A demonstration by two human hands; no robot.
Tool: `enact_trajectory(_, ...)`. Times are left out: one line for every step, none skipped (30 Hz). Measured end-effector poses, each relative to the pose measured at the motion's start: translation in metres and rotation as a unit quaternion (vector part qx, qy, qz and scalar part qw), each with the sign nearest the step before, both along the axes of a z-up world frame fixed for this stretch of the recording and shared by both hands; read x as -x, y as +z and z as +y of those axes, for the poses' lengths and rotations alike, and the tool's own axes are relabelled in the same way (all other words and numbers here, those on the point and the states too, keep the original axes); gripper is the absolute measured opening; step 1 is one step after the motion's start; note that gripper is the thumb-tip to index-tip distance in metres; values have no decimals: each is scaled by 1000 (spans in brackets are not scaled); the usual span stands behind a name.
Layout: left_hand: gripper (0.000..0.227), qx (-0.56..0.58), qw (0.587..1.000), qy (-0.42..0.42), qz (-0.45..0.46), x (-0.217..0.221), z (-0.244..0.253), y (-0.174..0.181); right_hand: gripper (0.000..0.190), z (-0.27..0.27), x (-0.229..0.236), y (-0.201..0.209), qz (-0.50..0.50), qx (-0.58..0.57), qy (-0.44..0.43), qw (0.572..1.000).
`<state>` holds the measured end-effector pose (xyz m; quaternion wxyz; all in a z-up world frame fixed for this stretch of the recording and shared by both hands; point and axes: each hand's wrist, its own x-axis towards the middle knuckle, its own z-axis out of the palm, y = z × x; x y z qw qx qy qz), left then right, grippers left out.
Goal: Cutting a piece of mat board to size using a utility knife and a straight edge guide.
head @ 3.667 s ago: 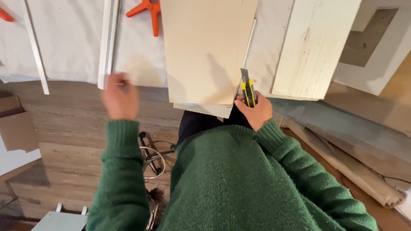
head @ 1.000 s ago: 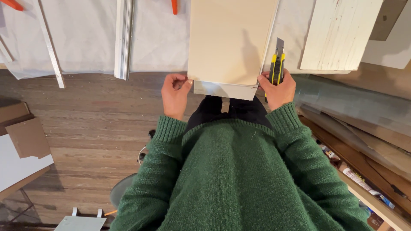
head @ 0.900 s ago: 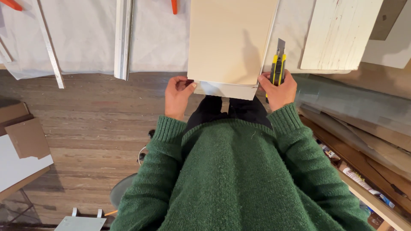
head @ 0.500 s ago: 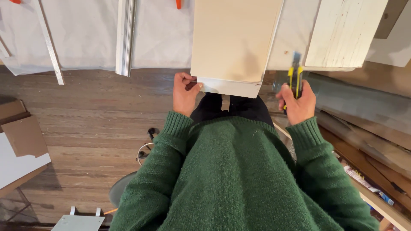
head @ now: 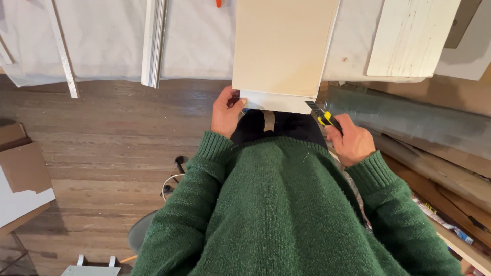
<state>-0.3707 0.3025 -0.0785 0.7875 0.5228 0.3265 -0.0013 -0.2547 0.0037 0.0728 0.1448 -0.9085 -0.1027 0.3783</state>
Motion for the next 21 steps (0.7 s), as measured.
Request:
enact_trajectory(31,0,1000,1,-1,0,1,0,27,2,0,3,-1,0,1,1000)
enact_trajectory(31,10,1000,4,0,0,2,0,31,4,1,6,-53,-63,52,995)
enact_trajectory(31,19,1000,7,2,0,3,0,37,6,1,9,-105,-125,103,981)
enact_trajectory(31,19,1000,7,1,1,4,-6,37,15,0,17,-106,-125,102,981)
enact_trajectory(27,56,998,17,1,2,4,-11,41,24,0,26,-130,-118,143,974)
enact_trajectory(24,93,995,27,2,3,4,-16,47,33,-1,35,-154,-110,184,965)
enact_trajectory(24,94,995,26,1,1,3,-20,47,39,-2,40,-155,-108,183,965)
enact_trajectory(20,48,999,18,-5,2,3,-24,49,47,-3,44,-173,-97,211,957)
enact_trajectory(17,2,1000,11,-11,3,3,-28,52,54,-3,49,-191,-86,238,949)
enact_trajectory(17,3,1000,11,-10,1,2,-25,52,57,-3,49,-190,-85,237,949)
enact_trajectory(17,2,1000,16,-22,-1,2,-22,53,60,-3,48,-216,-95,261,936)
enact_trajectory(18,1,999,22,-34,-5,2,-20,54,64,-5,48,-242,-105,285,922)
enact_trajectory(18,1,999,22,-35,-5,3,-20,54,67,-5,46,-243,-105,285,921)
enact_trajectory(18,6,999,23,-31,-4,3,-20,55,70,-4,44,-243,-92,286,922)
enact_trajectory(18,10,999,24,-27,-4,3,-20,55,72,-4,43,-243,-79,286,923)
enact_trajectory(18,10,999,24,-27,-3,3,-18,55,72,-3,41,-243,-78,286,924)
enact_trajectory(18,9,999,19,-28,-3,4,-16,55,72,-3,39,-241,-67,287,925)
enact_trajectory(18,7,999,15,-30,-3,5,-14,56,73,-3,36,-239,-57,288,926)
enact_trajectory(18,7,999,14,-31,-4,5,-13,56,72,-3,34,-240,-57,288,925)
enact_trajectory(17,-1,1000,10,-25,-3,5,-11,56,71,-3,32,-234,-51,286,928)
enact_trajectory(16,-9,1000,6,-19,-1,6,-9,57,71,-2,31,-228,-46,284,930)
